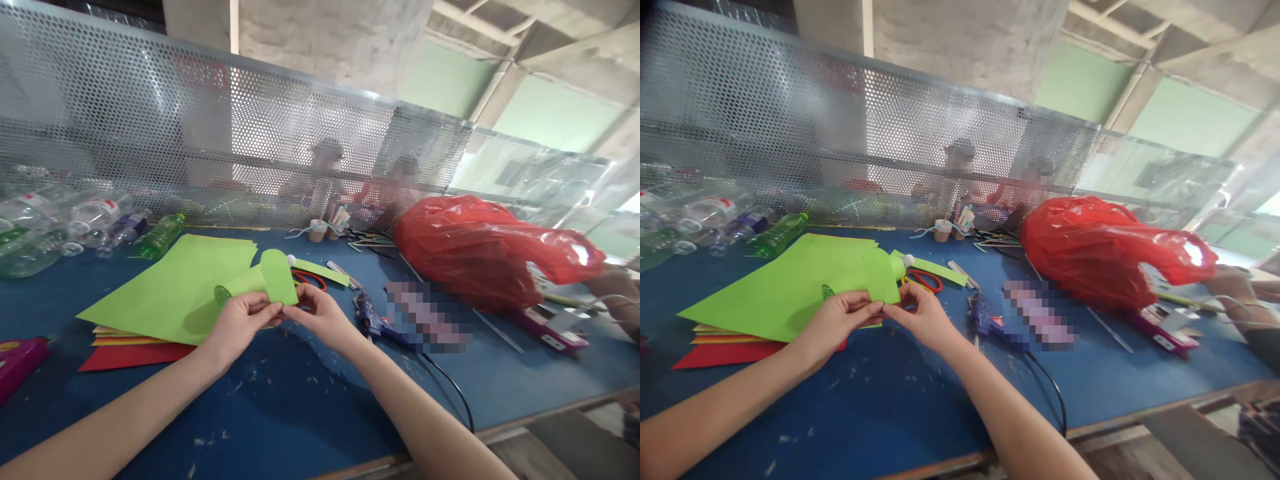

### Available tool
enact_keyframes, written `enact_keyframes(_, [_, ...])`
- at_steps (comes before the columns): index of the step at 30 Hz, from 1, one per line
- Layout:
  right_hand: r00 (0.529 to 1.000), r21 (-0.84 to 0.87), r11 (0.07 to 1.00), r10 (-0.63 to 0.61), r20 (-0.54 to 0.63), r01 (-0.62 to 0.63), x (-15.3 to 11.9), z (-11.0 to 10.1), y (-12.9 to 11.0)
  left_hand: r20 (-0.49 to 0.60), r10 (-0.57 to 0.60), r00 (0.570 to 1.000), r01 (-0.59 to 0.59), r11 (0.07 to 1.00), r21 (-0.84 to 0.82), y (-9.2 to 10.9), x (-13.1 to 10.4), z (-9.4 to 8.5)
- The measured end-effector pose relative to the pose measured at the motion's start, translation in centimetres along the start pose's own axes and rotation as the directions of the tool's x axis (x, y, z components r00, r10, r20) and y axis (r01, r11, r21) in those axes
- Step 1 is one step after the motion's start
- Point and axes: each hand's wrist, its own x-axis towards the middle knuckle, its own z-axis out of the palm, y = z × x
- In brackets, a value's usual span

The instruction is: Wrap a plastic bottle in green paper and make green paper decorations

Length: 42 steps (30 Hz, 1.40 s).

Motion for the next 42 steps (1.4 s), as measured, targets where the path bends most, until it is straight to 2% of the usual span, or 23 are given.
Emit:
enact_keyframes(7, [1.0,0.001,1.0,-0.021,-0.008,0.021,-0.08,0.22,-0.08,0.02,0.096,0.995,-0.097,0.987,0.128,-0.33,-0.12,-0.09])
enact_keyframes(12, [1.0,-0.002,1.0,0.007,-0.024,-0.007,-0.14,0.35,-0.09,0.031,0.1,0.994,-0.104,0.981,0.164,-0.44,-0.11,-0.17])
enact_keyframes(20, [0.999,-0.022,0.999,0.033,-0.04,-0.034,-0.13,0.22,-0.08,0.031,0.102,0.994,-0.106,0.979,0.172,-0.54,-0.06,-0.18])
enact_keyframes(31, [1.0,-0.004,1.0,0.018,0.007,-0.018,0.03,-0.01,0.05,0.035,0.087,0.996,-0.09,0.989,0.121,-1.0,0.31,-0.49])
enact_keyframes(38, [1.0,-0.005,1.0,0.015,0.007,-0.015,-0.03,-0.04,-0.23,0.013,0.139,0.99,-0.139,0.969,0.205,-0.59,0.24,-0.55])
enact_keyframes(42, [1.0,-0.037,0.999,0.015,-0.004,-0.015,-0.08,-0.03,-0.41,-0.017,0.152,0.988,-0.146,0.969,0.198,-0.56,0.19,-0.5])
